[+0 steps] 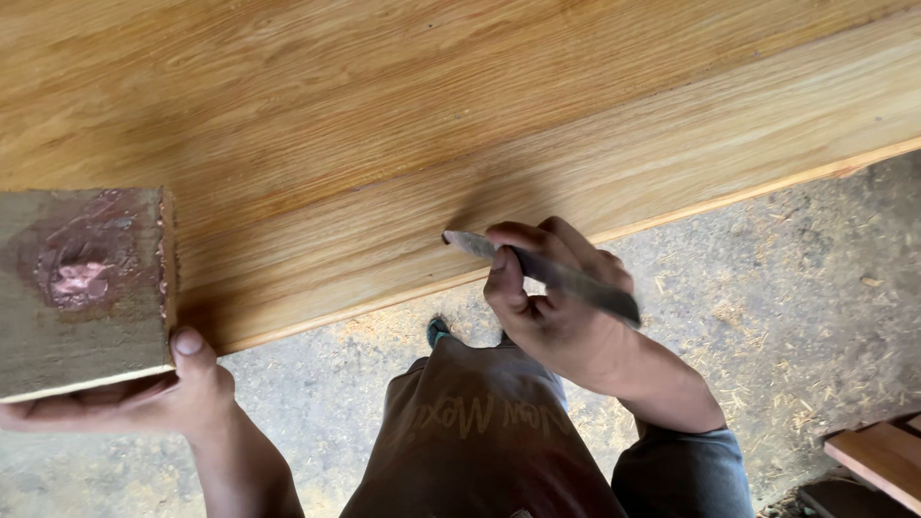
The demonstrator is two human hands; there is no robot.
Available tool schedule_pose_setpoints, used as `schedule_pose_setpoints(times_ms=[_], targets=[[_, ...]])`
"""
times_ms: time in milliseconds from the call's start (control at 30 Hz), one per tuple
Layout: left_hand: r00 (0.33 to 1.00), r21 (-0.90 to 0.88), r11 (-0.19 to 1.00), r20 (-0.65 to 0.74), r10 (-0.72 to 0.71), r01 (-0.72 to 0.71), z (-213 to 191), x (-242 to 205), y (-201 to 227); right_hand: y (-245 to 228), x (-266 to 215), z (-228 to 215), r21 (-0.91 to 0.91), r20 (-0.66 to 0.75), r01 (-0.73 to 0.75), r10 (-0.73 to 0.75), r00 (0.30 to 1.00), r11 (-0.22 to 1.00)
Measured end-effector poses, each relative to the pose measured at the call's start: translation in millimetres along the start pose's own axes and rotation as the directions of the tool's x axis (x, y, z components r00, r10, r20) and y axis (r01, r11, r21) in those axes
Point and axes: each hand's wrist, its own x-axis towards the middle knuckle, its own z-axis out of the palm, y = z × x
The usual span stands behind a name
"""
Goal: The person sharpens a chisel on a sanding block, then uses it to scrape a pink filler from a small wooden block and apply it into small holes on a wooden cabinet surface. The person repeatedly scrapes and fills the holes along the cabinet edge.
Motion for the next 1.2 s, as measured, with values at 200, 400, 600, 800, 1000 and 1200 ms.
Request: schedule_pose_setpoints(times_ms=[200,400,600,800,1000,1200], targets=[[0.998,-0.080,0.996,-0.042,-0.044,0.041,7,18,24,-17,6,-15,0.189,-0.293,0.188,-0.127,0.948,0.964],[0.993,-0.192,0.981,-0.117,-0.019,-0.004,16,30,29,-41,-2,-19,-0.152,-0.028,0.188,-0.195,0.980,0.970],[0.989,-0.260,0.966,-0.141,-0.036,-0.002,19,20,25,-41,13,-16,-0.393,0.249,0.368,-0.288,0.925,0.843],[0.984,-0.263,0.965,-0.164,-0.066,0.021,14,22,23,-81,-11,36,-0.637,0.576,0.700,-0.404,0.710,0.321],[0.997,-0.210,0.978,-0.081,0.001,-0.018,2,22,13,-105,-14,43,-0.653,0.564,0.646,-0.315,0.763,0.396],[0.997,-0.142,0.987,-0.029,0.073,-0.077,-7,21,7,-112,-7,42,-0.664,0.568,0.618,-0.254,0.783,0.421]])
